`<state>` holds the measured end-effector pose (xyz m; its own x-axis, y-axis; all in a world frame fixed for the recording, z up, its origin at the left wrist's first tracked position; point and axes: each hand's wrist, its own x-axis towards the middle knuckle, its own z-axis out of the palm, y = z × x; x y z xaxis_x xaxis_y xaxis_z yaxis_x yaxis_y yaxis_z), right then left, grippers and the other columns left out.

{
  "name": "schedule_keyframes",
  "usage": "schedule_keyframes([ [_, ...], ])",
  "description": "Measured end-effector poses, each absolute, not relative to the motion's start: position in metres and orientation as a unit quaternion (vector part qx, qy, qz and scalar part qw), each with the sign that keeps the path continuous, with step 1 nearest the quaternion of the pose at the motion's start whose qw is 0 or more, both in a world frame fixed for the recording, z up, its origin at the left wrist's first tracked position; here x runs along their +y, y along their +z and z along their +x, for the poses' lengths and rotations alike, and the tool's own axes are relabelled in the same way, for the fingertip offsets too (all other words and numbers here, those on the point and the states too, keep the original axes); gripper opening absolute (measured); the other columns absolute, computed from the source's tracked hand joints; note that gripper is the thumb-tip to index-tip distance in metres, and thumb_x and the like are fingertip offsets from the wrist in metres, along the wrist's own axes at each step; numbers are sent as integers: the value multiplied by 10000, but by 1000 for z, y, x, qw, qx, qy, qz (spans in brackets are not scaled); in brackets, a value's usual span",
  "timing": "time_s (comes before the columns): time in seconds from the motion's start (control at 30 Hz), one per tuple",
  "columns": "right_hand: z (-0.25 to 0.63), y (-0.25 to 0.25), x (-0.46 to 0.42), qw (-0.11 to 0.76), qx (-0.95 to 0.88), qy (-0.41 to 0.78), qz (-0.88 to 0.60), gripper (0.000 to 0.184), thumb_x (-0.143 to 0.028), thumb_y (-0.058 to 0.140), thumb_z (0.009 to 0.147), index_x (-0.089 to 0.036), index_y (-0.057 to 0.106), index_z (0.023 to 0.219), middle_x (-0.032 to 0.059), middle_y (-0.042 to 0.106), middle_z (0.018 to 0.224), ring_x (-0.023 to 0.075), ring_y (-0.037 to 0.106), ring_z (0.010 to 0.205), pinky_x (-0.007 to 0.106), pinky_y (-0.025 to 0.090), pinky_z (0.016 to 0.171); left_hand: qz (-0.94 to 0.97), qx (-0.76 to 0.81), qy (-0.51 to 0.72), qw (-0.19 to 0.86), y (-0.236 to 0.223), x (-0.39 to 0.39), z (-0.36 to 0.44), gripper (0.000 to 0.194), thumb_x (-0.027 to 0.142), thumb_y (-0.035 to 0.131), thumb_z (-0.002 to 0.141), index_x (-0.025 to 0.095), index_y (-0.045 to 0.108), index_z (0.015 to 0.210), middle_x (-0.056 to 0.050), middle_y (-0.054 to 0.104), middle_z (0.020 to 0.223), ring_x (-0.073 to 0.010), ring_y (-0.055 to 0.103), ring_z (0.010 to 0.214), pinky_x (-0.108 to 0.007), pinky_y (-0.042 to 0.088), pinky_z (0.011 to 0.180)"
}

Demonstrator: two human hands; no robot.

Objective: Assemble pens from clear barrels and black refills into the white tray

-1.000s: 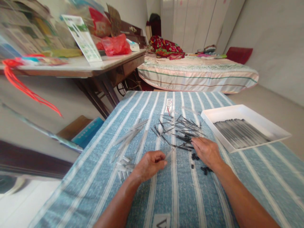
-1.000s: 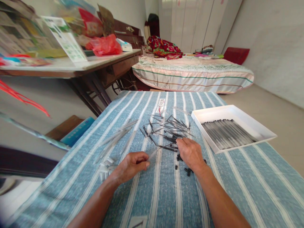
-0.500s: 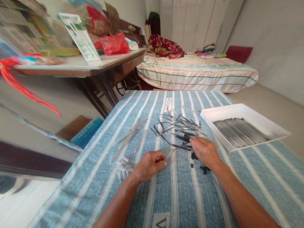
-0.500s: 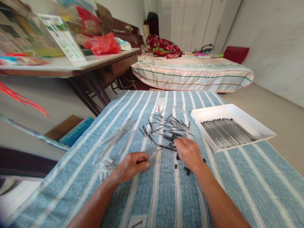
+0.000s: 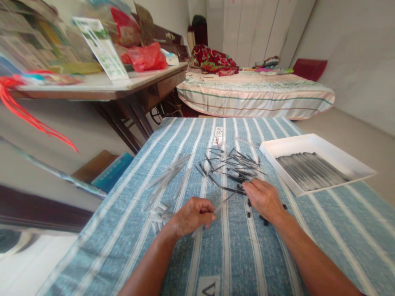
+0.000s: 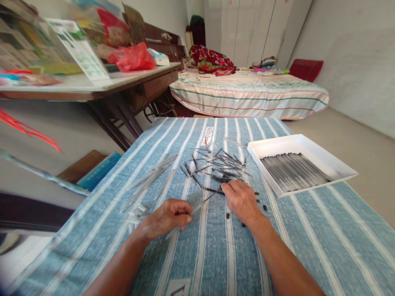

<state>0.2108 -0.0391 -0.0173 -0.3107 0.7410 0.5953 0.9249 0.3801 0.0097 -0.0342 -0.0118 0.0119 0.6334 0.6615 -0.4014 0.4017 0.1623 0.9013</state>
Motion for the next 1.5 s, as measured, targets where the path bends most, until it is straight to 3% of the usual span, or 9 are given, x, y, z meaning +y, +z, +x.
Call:
schedule_keyframes([
  [0.27,192,-19,-46,304,-815,-117,-480,241,-159,409,893,-159,649,912,76,621,721,172,568,704,292,450,692,620,425,130,647,13,-15,-27,168,286,634,660,125,593,685,31,572,534,-76,441,487,-199,295,476],
  [0.43,188,-16,-48,406,-754,-34,-515,184,-267,487,874,-168,626,942,67,657,753,167,602,674,287,476,656,613,441,196,626,19,-17,-24,167,292,635,657,128,600,655,42,538,535,-54,372,457,-192,257,449],
  [0.57,185,-12,-48,488,-657,157,-553,162,-329,580,803,-190,621,732,2,607,588,123,545,496,233,432,484,607,438,229,623,20,-17,-26,180,303,638,663,127,612,686,34,553,558,-53,371,456,-191,255,439],
  [0.67,183,-10,-47,540,-547,331,-548,187,-354,627,755,-182,606,684,-29,574,503,98,498,402,205,394,397,602,430,244,628,20,-18,-26,198,316,644,668,124,615,704,26,564,570,-55,380,467,-192,264,446],
  [0.93,181,-5,-49,585,-437,553,-400,184,-333,629,768,-158,620,821,33,684,664,119,586,476,242,461,484,605,408,230,644,20,-20,-26,163,279,654,672,122,607,671,38,537,534,-53,387,472,-189,282,470],
  [1.5,181,-8,-50,552,-482,559,-388,127,-270,627,781,-158,627,840,20,680,644,114,590,482,231,474,485,609,390,175,668,17,-21,-26,210,309,677,666,111,619,706,29,551,546,-68,446,508,-193,310,493],
])
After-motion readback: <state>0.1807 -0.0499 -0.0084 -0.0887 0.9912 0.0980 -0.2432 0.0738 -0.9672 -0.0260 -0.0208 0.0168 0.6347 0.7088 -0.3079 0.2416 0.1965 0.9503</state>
